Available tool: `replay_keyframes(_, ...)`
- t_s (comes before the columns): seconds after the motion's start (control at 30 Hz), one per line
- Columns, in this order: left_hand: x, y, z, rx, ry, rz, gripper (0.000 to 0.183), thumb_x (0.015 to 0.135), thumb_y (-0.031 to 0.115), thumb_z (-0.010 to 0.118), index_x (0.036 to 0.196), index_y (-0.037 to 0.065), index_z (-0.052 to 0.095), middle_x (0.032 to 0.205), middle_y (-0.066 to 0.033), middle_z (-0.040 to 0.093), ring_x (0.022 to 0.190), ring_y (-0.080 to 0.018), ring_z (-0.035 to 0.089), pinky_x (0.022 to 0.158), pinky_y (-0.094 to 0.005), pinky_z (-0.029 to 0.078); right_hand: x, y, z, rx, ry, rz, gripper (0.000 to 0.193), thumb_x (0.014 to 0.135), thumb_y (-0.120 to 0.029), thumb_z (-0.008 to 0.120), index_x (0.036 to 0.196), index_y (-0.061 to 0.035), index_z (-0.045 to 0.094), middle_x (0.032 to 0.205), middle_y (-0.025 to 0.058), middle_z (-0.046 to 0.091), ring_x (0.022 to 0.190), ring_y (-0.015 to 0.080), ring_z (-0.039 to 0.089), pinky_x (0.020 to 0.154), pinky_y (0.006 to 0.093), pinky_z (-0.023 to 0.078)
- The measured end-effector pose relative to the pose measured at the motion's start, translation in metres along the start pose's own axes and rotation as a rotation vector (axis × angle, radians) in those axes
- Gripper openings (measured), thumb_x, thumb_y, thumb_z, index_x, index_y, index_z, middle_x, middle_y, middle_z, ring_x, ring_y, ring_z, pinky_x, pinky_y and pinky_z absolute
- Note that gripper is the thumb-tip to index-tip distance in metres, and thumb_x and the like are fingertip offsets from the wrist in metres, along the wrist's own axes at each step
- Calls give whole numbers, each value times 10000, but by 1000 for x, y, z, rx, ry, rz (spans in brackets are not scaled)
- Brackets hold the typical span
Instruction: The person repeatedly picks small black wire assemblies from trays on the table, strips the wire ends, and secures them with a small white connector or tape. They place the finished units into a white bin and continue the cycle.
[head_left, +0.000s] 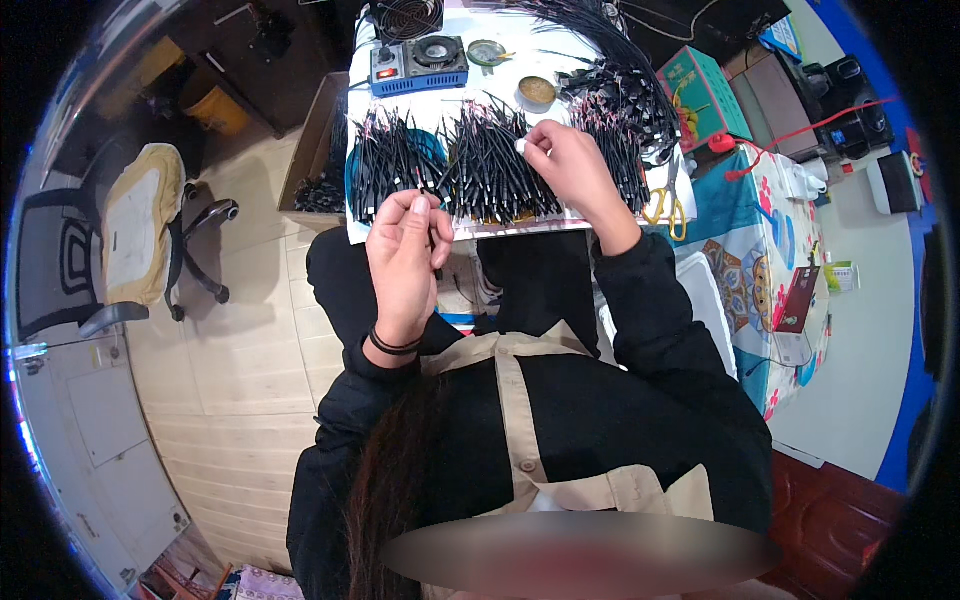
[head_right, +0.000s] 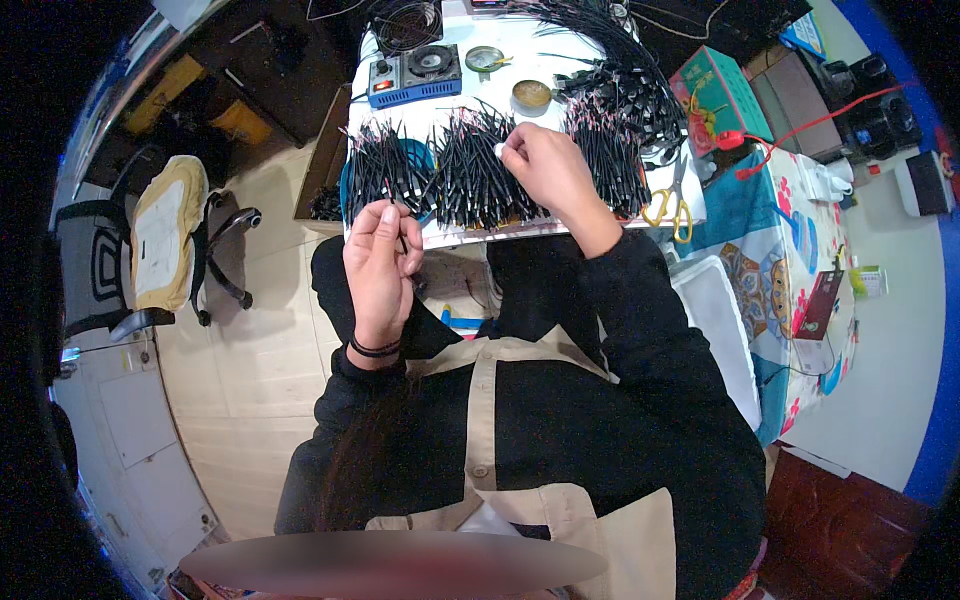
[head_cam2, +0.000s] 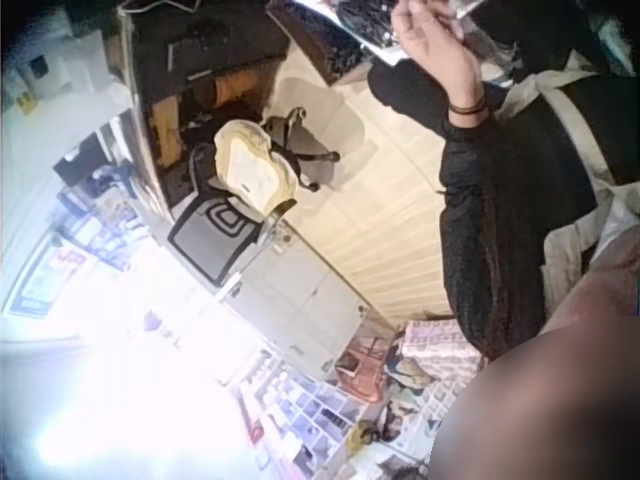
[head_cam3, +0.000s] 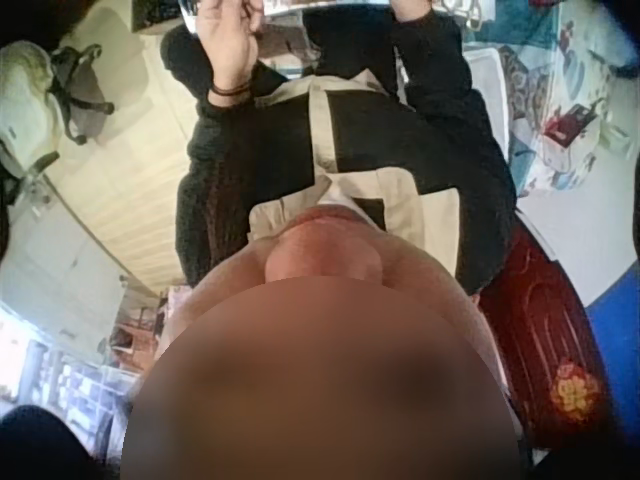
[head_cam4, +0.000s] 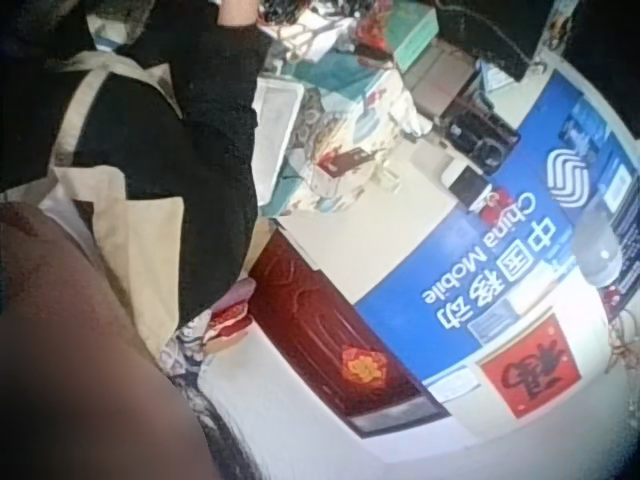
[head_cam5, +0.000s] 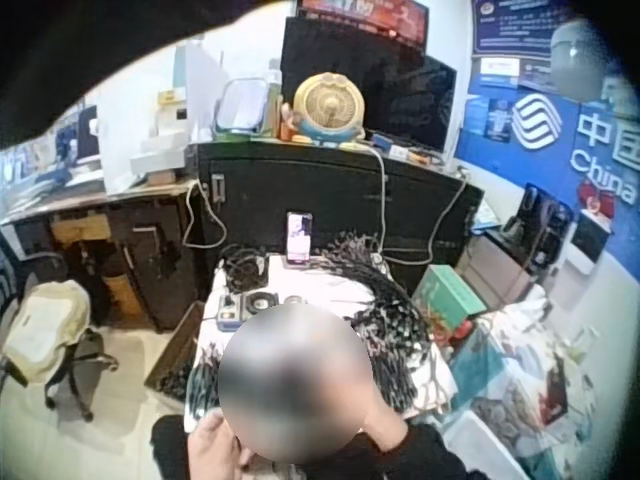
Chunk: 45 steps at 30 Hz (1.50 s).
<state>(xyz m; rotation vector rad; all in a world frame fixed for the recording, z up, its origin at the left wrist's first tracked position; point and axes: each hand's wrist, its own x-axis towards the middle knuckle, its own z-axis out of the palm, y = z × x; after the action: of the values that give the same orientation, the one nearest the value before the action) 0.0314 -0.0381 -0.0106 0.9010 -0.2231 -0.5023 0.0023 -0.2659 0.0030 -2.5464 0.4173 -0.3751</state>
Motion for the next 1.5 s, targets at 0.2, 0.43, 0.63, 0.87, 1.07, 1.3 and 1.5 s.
replay_keyframes(0.2,2,-6,-5,-40,-3,-52,162,1007,149,477,1020,2,543,682,-48,552,480,-45,354,431,-184,261,15,19,20,-202,-5,8,197,810,-194,654,840,0,639,732,172,661,690,313,662,643,381,517)
replay_keyframes(0.43,1,-8,-2,-52,-26,-49,154,998,149,499,1019,7,552,688,-50,562,485,-50,374,433,-182,268,14,8,13,-30,97,13,171,808,-201,638,821,-30,635,746,174,663,731,354,658,670,436,518)
replay_keyframes(0.63,0,0,12,-12,9,-31,155,978,136,537,1035,-3,575,840,-122,663,674,-113,604,524,-195,455,-6,-24,-16,95,224,-86,164,796,-172,654,829,-21,601,688,133,638,646,298,651,601,379,505)
replay_keyframes(0.87,-5,-1,47,-140,-11,80,178,961,109,558,1060,-33,602,1061,-132,665,947,-189,654,820,-351,577,-70,-69,-33,172,228,-221,135,803,-103,651,827,0,567,676,121,622,628,220,661,572,314,500)
replay_keyframes(1.07,-23,-5,58,-55,-59,71,186,931,75,610,1083,-18,662,1131,-87,666,758,-8,524,557,-158,364,-113,-79,-21,180,252,-244,150,770,-36,680,854,-10,559,709,116,612,602,198,634,543,303,489)
replay_keyframes(1.3,-40,-11,60,-4,-126,46,186,939,70,591,1089,-23,649,1011,-69,681,878,-79,612,728,-199,486,-129,-68,-35,245,167,-325,168,793,-50,689,921,-19,586,745,84,610,578,135,581,535,252,462)
replay_keyframes(1.5,-53,-14,61,214,-229,119,166,949,112,591,1024,-29,637,883,-65,667,715,-65,589,585,-179,435,-121,-50,-50,901,47,-124,161,888,-82,673,1004,14,618,874,25,641,752,64,597,683,203,495)
